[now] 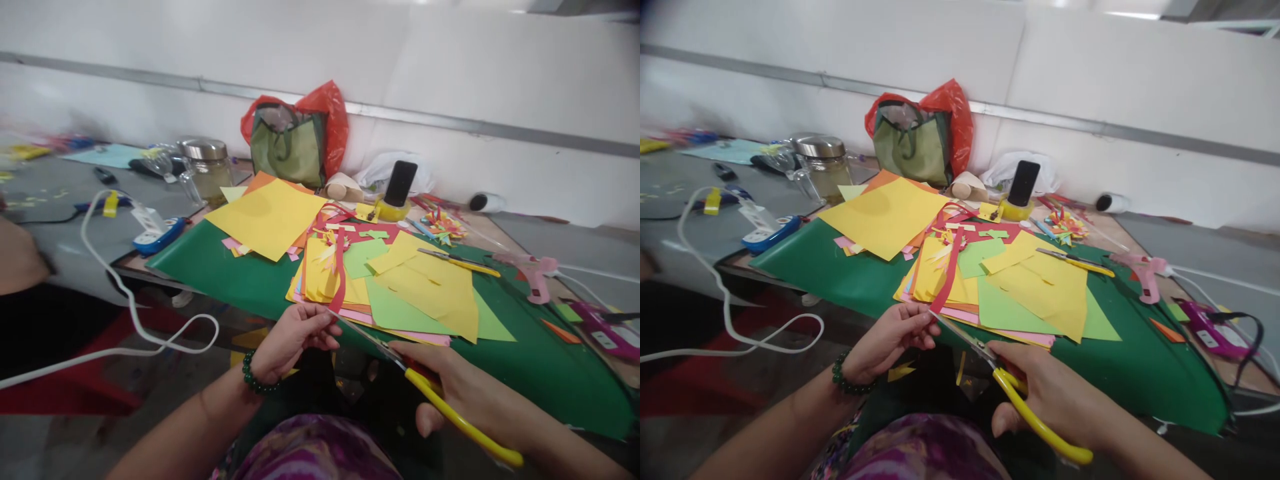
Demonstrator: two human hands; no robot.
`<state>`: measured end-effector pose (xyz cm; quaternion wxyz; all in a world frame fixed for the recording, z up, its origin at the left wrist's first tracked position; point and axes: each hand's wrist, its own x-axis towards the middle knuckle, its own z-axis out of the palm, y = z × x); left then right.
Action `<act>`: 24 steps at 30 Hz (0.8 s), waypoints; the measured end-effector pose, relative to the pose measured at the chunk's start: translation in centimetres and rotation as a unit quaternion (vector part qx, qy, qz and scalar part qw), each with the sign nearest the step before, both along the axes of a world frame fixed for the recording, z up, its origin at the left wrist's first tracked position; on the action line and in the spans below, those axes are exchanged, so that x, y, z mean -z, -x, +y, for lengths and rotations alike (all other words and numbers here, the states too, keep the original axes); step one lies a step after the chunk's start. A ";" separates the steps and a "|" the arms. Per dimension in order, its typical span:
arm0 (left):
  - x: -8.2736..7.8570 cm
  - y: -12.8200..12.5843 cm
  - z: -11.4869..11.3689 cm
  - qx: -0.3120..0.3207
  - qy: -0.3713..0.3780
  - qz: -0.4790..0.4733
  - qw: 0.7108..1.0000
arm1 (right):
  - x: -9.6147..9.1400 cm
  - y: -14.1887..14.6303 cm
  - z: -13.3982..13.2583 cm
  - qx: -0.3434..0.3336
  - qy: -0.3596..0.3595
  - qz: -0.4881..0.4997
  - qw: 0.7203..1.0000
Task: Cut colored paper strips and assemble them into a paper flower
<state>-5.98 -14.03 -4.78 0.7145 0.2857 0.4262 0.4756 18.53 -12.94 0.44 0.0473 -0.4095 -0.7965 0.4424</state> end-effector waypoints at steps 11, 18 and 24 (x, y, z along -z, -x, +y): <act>-0.3 0.1 0.3 0.001 0.005 -0.004 1.000 | -0.4 0.9 0.3 0.034 0.042 -0.039 0.998; -2.2 1.0 0.2 -0.002 -0.046 0.016 0.999 | -1.2 -4.6 3.8 0.155 -0.147 -0.046 0.976; -6.9 -0.1 4.8 0.002 -0.143 0.003 0.990 | 0.5 -10.3 10.6 0.334 -0.333 -0.259 0.843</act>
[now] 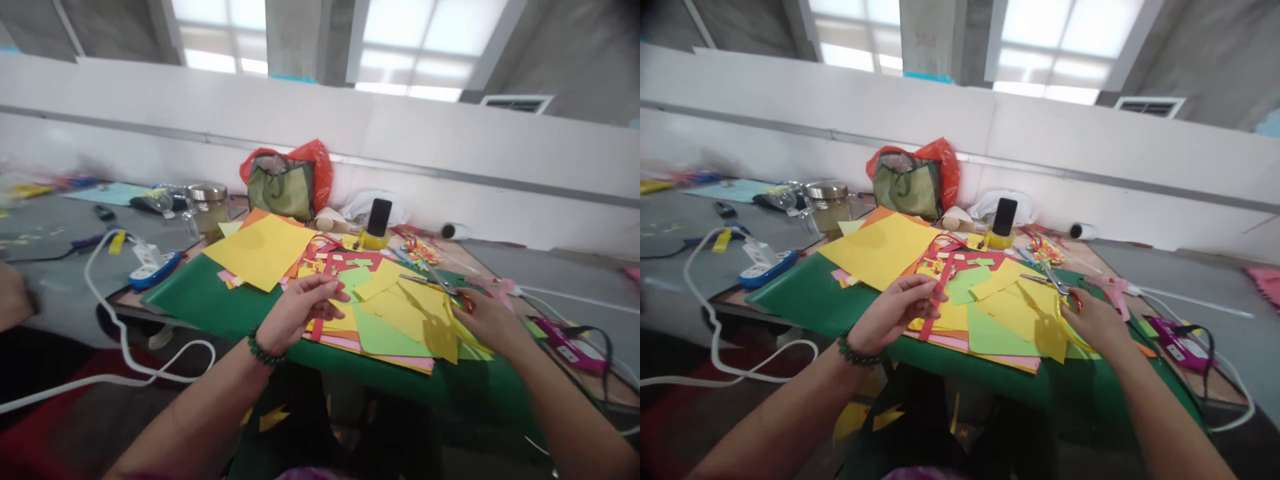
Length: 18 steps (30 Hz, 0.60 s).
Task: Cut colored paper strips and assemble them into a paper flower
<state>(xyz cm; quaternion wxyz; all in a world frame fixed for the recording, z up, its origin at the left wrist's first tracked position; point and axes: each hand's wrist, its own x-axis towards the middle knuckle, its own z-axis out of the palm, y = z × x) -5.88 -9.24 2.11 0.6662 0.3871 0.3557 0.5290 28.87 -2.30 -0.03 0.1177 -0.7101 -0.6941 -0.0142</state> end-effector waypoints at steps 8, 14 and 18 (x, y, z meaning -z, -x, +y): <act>-0.1 -5.3 11.1 0.025 -0.029 0.000 0.999 | 3.0 -2.2 2.3 0.010 0.049 -0.082 0.995; 2.5 -5.4 11.9 0.062 -0.018 -0.002 0.998 | -0.4 1.1 1.7 -0.110 -0.066 -0.088 0.988; 2.6 -5.4 11.2 0.109 -0.007 -0.014 0.994 | -2.0 7.0 2.0 -0.351 -0.212 0.017 0.912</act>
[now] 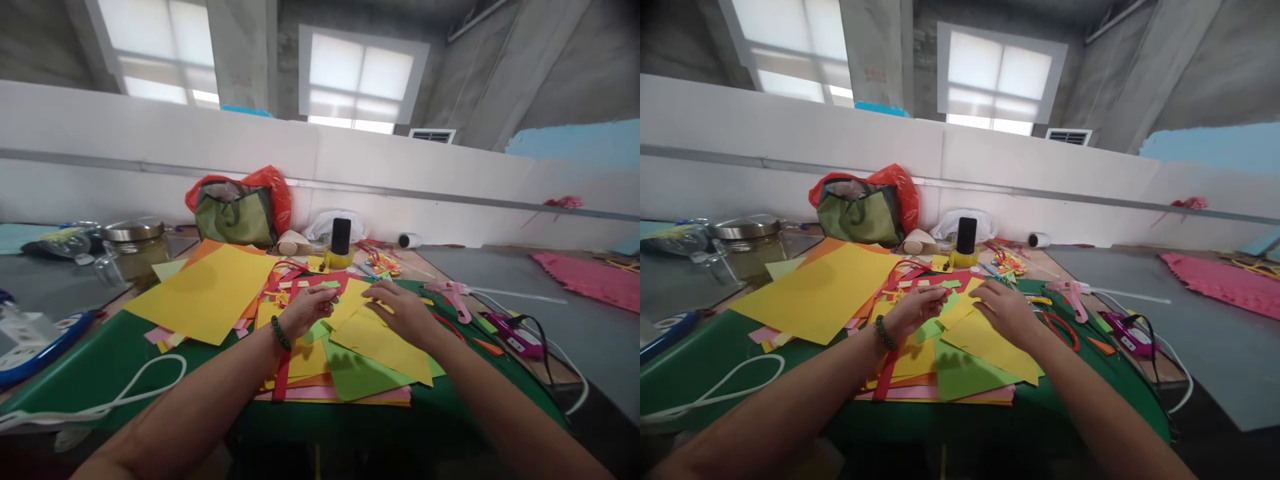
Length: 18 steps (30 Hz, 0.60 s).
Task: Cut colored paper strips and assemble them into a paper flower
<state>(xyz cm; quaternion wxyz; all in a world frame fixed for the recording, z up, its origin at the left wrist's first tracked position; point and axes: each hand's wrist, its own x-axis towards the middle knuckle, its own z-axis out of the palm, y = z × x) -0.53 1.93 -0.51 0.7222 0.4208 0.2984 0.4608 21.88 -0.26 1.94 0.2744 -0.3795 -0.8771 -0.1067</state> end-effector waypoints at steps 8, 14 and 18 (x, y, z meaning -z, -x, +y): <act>0.3 -0.2 -0.3 0.016 -0.028 0.041 0.999 | 0.7 3.5 2.3 -0.157 0.014 0.052 0.986; 0.6 -0.3 -0.2 0.009 -0.052 0.080 0.995 | 1.6 3.2 2.7 -0.157 0.087 0.121 0.976; 0.6 -0.4 -0.2 0.000 -0.081 0.119 0.990 | 2.0 3.3 2.8 -0.115 0.183 0.177 0.960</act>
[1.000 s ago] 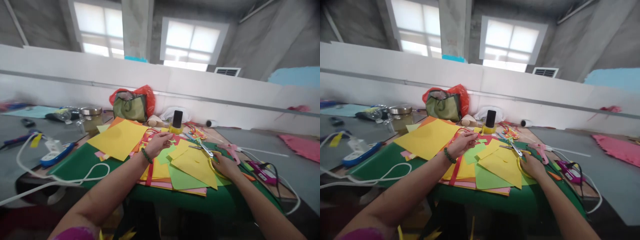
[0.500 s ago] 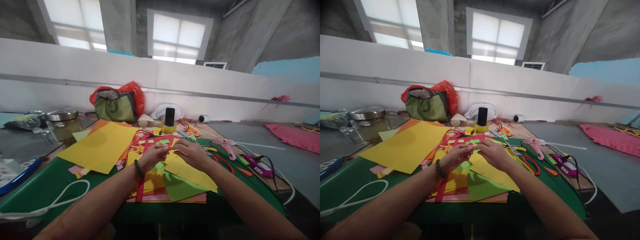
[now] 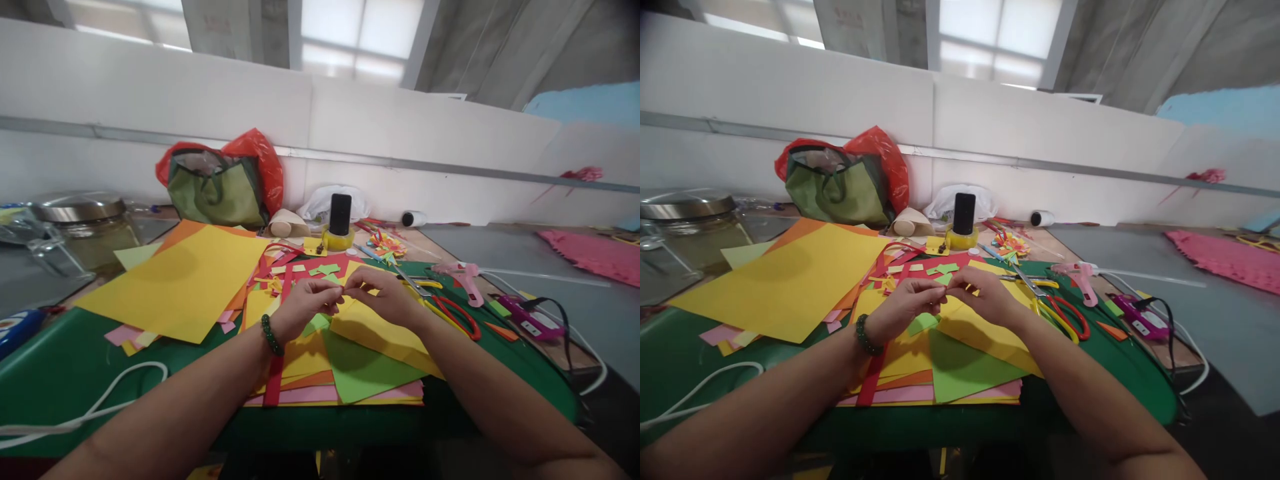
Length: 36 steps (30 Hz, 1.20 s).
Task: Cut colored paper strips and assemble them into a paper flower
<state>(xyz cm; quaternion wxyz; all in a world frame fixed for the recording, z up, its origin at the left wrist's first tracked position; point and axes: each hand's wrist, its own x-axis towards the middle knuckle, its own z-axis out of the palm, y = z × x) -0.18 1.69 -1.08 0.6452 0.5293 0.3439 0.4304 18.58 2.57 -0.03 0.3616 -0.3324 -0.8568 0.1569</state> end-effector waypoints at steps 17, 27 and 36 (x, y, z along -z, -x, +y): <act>-0.5 -0.3 -0.7 -0.025 -0.101 0.092 0.990 | 0.3 0.4 0.1 0.018 0.199 0.123 0.972; -0.7 -0.4 -0.5 -0.024 -0.117 0.110 0.987 | 0.5 0.4 0.1 0.022 0.199 0.123 0.972; -0.7 -0.6 -0.6 -0.048 -0.136 0.113 0.983 | 0.4 0.5 -0.2 0.031 0.192 0.138 0.971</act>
